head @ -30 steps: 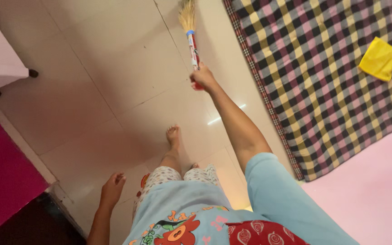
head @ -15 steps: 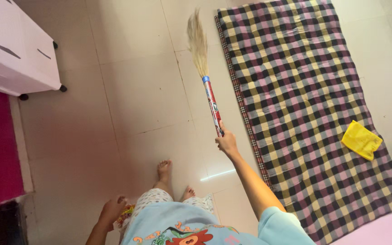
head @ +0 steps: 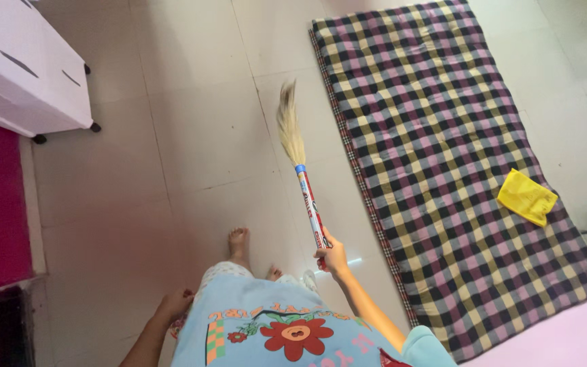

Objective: The person sweeps the floor using a broom, moving dirt from under a desk, around a portable cooler, and along the walls.

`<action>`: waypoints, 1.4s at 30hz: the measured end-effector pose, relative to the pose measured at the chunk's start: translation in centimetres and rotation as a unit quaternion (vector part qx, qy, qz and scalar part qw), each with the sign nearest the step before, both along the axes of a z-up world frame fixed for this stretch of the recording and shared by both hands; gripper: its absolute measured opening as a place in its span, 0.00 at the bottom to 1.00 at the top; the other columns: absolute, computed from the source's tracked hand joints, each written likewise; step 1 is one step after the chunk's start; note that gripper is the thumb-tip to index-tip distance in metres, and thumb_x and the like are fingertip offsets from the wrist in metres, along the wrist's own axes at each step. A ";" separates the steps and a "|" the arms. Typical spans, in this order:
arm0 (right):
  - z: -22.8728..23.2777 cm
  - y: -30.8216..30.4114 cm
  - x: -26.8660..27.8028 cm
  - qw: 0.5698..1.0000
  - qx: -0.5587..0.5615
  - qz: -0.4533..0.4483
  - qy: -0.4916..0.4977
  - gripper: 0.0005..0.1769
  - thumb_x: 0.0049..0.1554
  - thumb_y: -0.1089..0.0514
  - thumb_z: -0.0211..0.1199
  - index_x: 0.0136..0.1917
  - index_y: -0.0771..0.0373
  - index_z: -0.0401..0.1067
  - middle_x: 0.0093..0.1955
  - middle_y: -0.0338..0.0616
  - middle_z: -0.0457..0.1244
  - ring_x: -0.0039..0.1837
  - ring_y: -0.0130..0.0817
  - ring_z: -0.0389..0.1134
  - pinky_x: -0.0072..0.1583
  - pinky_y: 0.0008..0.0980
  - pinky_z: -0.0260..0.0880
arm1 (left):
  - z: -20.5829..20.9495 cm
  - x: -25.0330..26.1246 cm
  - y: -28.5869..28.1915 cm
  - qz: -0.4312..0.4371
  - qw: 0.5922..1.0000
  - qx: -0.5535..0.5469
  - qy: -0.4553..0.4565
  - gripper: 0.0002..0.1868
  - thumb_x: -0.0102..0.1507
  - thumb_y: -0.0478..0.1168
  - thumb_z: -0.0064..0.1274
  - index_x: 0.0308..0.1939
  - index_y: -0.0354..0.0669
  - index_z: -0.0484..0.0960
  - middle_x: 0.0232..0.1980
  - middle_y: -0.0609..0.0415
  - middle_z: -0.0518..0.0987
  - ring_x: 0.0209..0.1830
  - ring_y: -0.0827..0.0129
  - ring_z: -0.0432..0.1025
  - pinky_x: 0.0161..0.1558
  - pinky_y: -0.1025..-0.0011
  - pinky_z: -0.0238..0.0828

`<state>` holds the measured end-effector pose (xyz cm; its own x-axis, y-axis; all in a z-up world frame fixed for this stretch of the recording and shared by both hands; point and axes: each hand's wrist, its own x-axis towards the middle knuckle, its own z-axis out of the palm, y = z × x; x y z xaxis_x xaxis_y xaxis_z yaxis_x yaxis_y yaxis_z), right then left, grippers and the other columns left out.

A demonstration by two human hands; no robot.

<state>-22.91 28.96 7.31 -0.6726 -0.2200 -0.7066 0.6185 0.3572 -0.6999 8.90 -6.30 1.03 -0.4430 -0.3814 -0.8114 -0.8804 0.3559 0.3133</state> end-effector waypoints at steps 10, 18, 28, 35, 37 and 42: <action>-0.1 5.5 6.0 0.860 -0.329 -0.303 -0.245 0.37 0.53 0.69 0.52 0.73 0.46 0.55 0.38 0.43 0.59 0.32 0.24 0.59 0.33 0.19 0.63 | -1.1 -4.1 -2.7 -0.102 0.994 0.030 -0.030 0.26 0.60 0.50 0.57 0.59 0.42 0.82 0.55 0.44 0.85 0.53 0.56 0.81 0.54 0.62 0.76; 0.6 4.9 12.5 0.611 -0.463 -0.565 -0.305 0.14 0.54 0.65 0.55 0.53 0.68 0.57 0.39 0.42 0.57 0.38 0.27 0.61 0.40 0.23 0.70 | -4.4 -10.8 -9.7 -0.158 0.983 0.005 0.089 0.23 0.64 0.49 0.56 0.57 0.39 0.83 0.55 0.41 0.84 0.56 0.52 0.79 0.56 0.61 0.74; -10.4 -0.9 -0.3 0.682 -0.267 -0.615 -0.292 0.12 0.54 0.62 0.68 0.47 0.60 0.65 0.31 0.36 0.57 0.33 0.26 0.61 0.37 0.25 0.67 | -5.4 -18.7 -19.2 -0.099 0.989 0.014 0.109 0.23 0.65 0.48 0.55 0.59 0.39 0.81 0.55 0.42 0.84 0.55 0.55 0.79 0.56 0.61 0.73; -14.9 -13.6 -13.8 0.823 -0.120 -0.435 -0.345 0.08 0.53 0.69 0.59 0.46 0.67 0.63 0.34 0.46 0.60 0.32 0.32 0.63 0.35 0.28 0.70 | -2.2 -17.9 -23.4 -0.051 0.998 -0.022 0.019 0.24 0.66 0.51 0.53 0.61 0.40 0.81 0.56 0.44 0.84 0.57 0.55 0.77 0.58 0.59 0.70; -15.8 -17.3 -17.4 0.828 -0.117 -0.432 -0.338 0.07 0.54 0.69 0.56 0.47 0.66 0.62 0.37 0.50 0.63 0.33 0.32 0.63 0.36 0.28 0.69 | -1.1 -17.5 -23.2 -0.027 0.999 -0.019 0.011 0.25 0.66 0.51 0.53 0.61 0.39 0.82 0.55 0.44 0.85 0.55 0.56 0.79 0.58 0.61 0.72; -17.8 -24.9 -25.4 0.845 -0.189 -0.351 -0.356 0.04 0.55 0.71 0.56 0.45 0.73 0.63 0.37 0.50 0.61 0.33 0.33 0.64 0.37 0.31 0.71 | 0.8 -18.2 -21.2 0.039 0.999 0.018 -0.016 0.25 0.65 0.50 0.52 0.60 0.39 0.81 0.52 0.46 0.87 0.52 0.60 0.82 0.57 0.65 0.74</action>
